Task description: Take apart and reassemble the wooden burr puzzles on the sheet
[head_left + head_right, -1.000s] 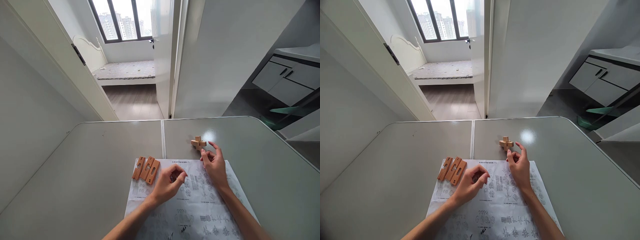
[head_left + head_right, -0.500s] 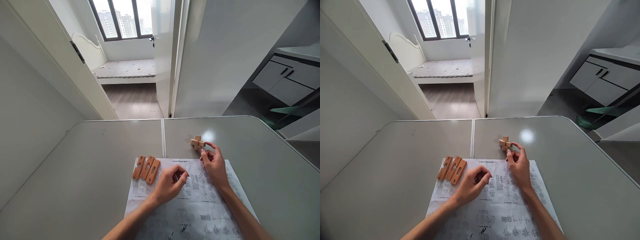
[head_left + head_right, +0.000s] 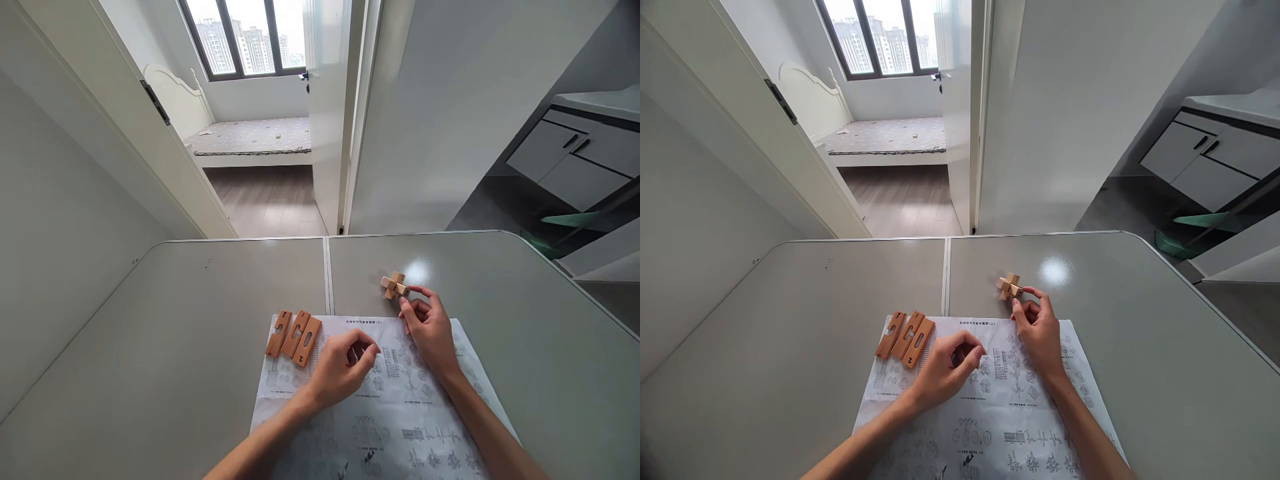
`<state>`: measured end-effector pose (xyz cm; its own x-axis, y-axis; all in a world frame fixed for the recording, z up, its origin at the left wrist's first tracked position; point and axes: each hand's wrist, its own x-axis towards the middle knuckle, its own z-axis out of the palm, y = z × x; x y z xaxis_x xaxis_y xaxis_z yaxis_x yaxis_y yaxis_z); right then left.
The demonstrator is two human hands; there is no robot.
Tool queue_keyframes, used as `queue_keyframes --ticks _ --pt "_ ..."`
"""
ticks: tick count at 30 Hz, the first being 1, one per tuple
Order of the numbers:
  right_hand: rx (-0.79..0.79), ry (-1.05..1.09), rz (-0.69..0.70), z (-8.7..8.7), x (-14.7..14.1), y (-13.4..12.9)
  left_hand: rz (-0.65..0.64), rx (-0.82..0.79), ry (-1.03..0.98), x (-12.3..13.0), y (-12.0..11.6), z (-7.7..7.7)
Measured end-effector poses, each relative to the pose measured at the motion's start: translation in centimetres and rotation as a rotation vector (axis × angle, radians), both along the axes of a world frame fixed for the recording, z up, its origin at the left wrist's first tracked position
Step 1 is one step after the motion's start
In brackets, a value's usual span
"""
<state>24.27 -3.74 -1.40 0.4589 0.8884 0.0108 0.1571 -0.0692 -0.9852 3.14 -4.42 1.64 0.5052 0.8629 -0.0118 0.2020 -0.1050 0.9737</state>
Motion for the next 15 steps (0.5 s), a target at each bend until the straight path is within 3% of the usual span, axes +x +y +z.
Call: queue_keyframes --ticks 15 --pt "-0.006 -0.024 0.104 -0.51 0.11 -0.05 -0.007 0.029 0.018 0.0 -0.17 -0.13"
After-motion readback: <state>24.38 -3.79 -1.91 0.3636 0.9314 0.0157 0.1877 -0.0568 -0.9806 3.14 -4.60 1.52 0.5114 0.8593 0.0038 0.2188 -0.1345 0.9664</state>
